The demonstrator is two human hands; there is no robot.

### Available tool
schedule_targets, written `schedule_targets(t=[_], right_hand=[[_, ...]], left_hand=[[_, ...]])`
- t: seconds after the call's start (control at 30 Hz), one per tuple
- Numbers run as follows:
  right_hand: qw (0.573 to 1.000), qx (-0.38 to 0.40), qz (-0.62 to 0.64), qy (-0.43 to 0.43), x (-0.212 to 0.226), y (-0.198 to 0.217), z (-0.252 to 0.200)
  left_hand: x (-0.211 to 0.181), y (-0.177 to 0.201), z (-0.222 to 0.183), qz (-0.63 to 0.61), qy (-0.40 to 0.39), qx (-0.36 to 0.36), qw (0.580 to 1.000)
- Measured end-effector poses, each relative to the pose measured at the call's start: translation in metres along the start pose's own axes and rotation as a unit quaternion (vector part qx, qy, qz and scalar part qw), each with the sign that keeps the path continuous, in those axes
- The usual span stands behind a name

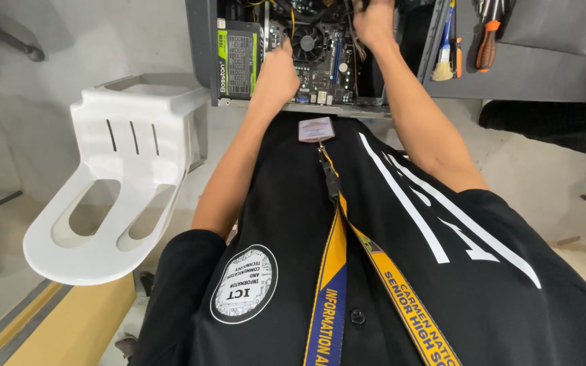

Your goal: Cleaning the interior of a computer case and managing internal cables using a brush and hands.

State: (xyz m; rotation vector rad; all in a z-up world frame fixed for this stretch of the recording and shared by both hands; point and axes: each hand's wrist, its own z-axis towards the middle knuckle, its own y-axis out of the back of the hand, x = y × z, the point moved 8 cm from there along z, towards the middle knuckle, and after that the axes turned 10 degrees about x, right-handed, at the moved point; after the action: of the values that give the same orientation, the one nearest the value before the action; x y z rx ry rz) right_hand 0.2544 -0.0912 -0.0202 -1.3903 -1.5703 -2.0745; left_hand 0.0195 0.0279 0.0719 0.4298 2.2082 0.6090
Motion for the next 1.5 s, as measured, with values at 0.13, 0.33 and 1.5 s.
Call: schedule_targets(t=[0.13, 0.33, 1.5], right_hand=[[0.982, 0.062, -0.102, -0.144, -0.045, -0.020, 0.009], [0.998, 0.057, -0.023, -0.034, 0.070, 0.036, -0.012], [0.974, -0.101, 0.145, -0.145, 0.250, 0.059, -0.103]], left_hand=[[-0.013, 0.020, -0.042, -0.046, -0.063, -0.019, 0.997], [-0.031, 0.054, -0.097, -0.020, -0.114, -0.052, 0.992], [-0.032, 0.220, -0.045, -0.381, -0.418, -0.083, 0.821]])
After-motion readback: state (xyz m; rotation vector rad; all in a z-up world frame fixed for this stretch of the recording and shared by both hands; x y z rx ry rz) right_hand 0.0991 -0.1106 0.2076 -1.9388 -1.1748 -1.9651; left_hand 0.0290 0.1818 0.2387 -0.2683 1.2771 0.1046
